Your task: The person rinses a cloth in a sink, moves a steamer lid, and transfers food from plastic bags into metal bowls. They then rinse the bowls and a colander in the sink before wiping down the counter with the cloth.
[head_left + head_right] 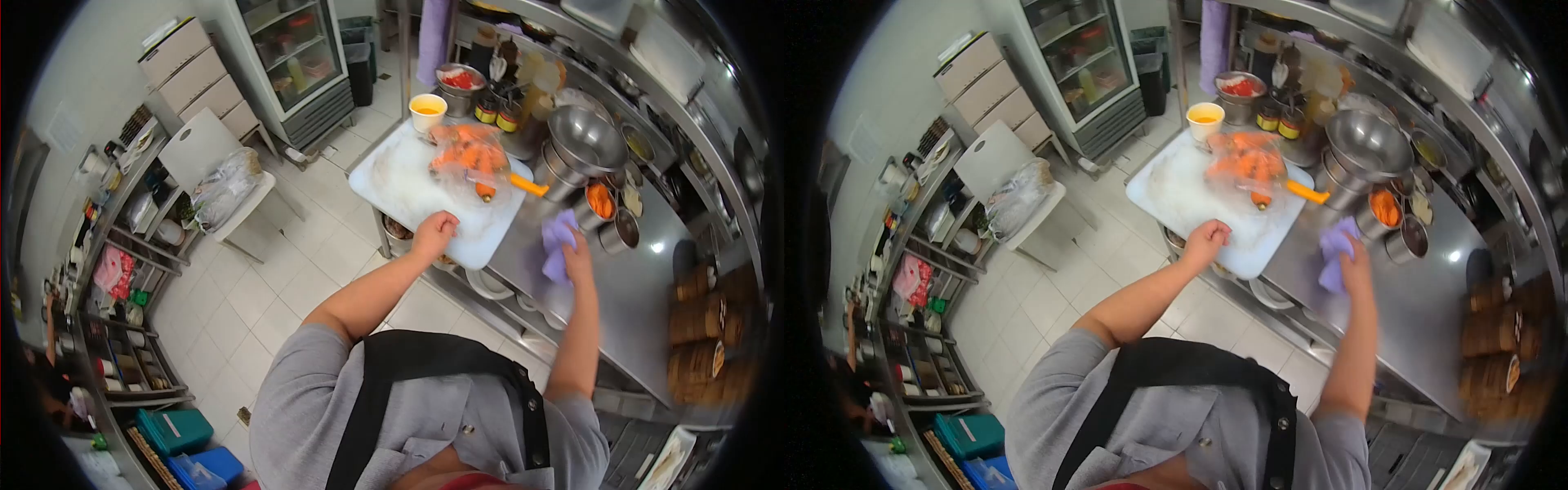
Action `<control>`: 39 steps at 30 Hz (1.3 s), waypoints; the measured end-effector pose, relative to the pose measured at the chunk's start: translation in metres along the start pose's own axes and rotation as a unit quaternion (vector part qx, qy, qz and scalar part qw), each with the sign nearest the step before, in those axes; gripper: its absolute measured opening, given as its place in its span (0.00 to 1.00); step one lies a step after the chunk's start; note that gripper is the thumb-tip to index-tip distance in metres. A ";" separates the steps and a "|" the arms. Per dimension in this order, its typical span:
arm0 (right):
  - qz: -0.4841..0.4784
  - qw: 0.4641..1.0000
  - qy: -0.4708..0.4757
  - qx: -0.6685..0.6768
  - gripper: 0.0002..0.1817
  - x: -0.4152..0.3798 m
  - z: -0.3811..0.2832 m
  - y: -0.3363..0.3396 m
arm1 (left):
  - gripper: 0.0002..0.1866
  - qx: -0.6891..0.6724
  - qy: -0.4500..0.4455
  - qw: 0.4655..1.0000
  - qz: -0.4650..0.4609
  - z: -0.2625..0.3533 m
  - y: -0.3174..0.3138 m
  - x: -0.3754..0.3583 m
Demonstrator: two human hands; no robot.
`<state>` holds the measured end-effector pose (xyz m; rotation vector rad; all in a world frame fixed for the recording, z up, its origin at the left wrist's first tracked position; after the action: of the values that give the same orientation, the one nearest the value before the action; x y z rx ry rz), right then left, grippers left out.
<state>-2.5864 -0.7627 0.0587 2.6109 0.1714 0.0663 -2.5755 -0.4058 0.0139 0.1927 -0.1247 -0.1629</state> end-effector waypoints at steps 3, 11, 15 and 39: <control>0.093 0.873 -0.188 -0.440 0.32 0.006 0.004 -0.070 | 0.08 -0.034 0.002 0.999 -0.018 0.000 -0.003 -0.001; -0.126 0.909 0.137 -0.373 0.29 -0.109 -0.060 -0.166 | 0.08 -0.032 0.033 0.999 -0.011 0.015 -0.002 -0.003; -0.273 0.960 0.028 -0.057 0.25 -0.117 -0.054 -0.137 | 0.09 0.011 0.042 0.999 -0.018 0.008 0.001 0.001; -0.199 0.919 -0.074 -0.331 0.36 -0.014 -0.011 -0.029 | 0.08 0.006 0.122 0.984 0.130 -0.016 0.011 0.008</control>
<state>-2.6044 -0.7341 0.0535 1.8542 0.5240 -0.1878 -2.5638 -0.3938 0.0015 0.2049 0.0939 0.1220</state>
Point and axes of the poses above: each hand's wrist, its own x-axis towards the middle knuckle, its own y-axis out of the back of the hand, z = x × y, the point moved 7 cm from there along x, towards the middle knuckle, and after that the axes turned 10 degrees about -z, right-handed, at the moved point
